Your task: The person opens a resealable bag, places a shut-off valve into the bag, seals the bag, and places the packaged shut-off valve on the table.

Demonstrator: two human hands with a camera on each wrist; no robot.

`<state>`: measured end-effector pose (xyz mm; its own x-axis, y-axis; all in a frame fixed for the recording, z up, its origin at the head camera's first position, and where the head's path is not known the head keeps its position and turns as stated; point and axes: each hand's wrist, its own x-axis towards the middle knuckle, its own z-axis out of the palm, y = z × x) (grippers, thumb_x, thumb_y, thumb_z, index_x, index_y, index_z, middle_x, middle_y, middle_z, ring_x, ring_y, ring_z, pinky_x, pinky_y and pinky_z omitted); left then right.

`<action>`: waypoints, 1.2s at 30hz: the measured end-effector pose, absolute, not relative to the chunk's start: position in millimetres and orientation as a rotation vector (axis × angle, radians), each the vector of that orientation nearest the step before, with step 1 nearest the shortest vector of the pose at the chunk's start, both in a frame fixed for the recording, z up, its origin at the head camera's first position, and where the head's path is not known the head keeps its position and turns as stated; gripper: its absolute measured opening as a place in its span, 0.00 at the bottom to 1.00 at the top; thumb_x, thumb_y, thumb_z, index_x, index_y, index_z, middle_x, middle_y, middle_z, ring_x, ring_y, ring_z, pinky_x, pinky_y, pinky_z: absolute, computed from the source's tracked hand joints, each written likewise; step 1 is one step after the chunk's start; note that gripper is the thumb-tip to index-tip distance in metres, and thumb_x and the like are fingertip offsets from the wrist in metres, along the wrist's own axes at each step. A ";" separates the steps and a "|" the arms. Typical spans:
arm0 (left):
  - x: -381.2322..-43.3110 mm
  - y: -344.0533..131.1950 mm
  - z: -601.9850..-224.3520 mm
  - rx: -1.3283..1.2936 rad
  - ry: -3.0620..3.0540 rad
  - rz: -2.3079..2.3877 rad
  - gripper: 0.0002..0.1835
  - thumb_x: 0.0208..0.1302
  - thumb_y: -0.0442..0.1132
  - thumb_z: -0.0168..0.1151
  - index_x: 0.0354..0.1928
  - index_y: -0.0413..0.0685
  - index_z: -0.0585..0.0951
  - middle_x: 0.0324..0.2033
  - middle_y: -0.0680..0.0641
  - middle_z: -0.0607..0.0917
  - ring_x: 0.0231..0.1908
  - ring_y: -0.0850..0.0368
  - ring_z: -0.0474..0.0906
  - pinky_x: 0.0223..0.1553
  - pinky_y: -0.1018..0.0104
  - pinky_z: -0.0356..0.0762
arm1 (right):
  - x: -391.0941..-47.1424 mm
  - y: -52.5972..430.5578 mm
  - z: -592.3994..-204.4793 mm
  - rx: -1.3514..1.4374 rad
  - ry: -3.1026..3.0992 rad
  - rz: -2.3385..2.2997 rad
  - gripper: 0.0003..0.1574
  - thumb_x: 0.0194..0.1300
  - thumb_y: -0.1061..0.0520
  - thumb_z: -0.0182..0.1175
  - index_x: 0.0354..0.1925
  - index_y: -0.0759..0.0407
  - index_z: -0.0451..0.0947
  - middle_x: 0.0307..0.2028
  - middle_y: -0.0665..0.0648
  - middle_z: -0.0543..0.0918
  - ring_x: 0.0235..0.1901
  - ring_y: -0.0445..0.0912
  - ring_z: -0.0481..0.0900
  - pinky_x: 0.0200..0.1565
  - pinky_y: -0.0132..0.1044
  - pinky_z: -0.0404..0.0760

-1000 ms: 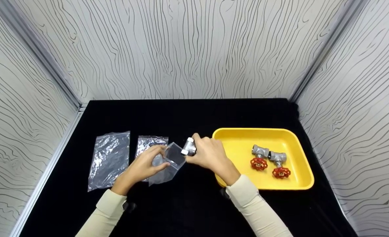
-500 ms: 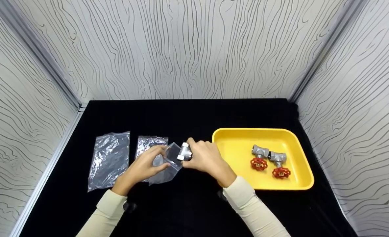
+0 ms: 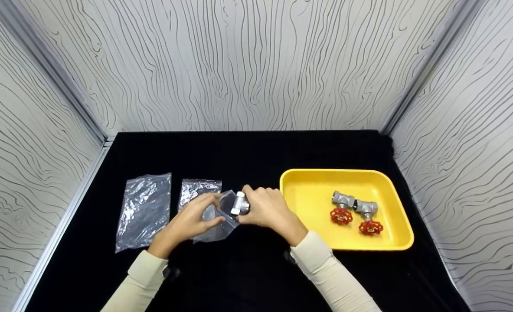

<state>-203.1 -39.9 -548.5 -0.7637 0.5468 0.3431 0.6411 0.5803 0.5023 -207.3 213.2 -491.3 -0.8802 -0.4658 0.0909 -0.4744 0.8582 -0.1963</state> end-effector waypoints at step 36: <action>-198.7 -34.8 -551.7 -1.042 -2.730 -1.010 0.12 0.66 0.43 0.75 0.44 0.52 0.79 0.67 0.47 0.83 0.66 0.50 0.81 0.69 0.56 0.80 | -208.5 201.8 -499.1 0.814 -3.149 0.309 0.40 0.50 0.33 0.81 0.51 0.55 0.79 0.28 0.52 0.83 0.24 0.47 0.77 0.26 0.43 0.78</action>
<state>-198.7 -34.8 -551.7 -0.7717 0.5785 0.2642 0.6111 0.5596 0.5599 -208.5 201.8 -499.1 -0.8685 -0.4903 -0.0733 -0.4667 0.8584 -0.2130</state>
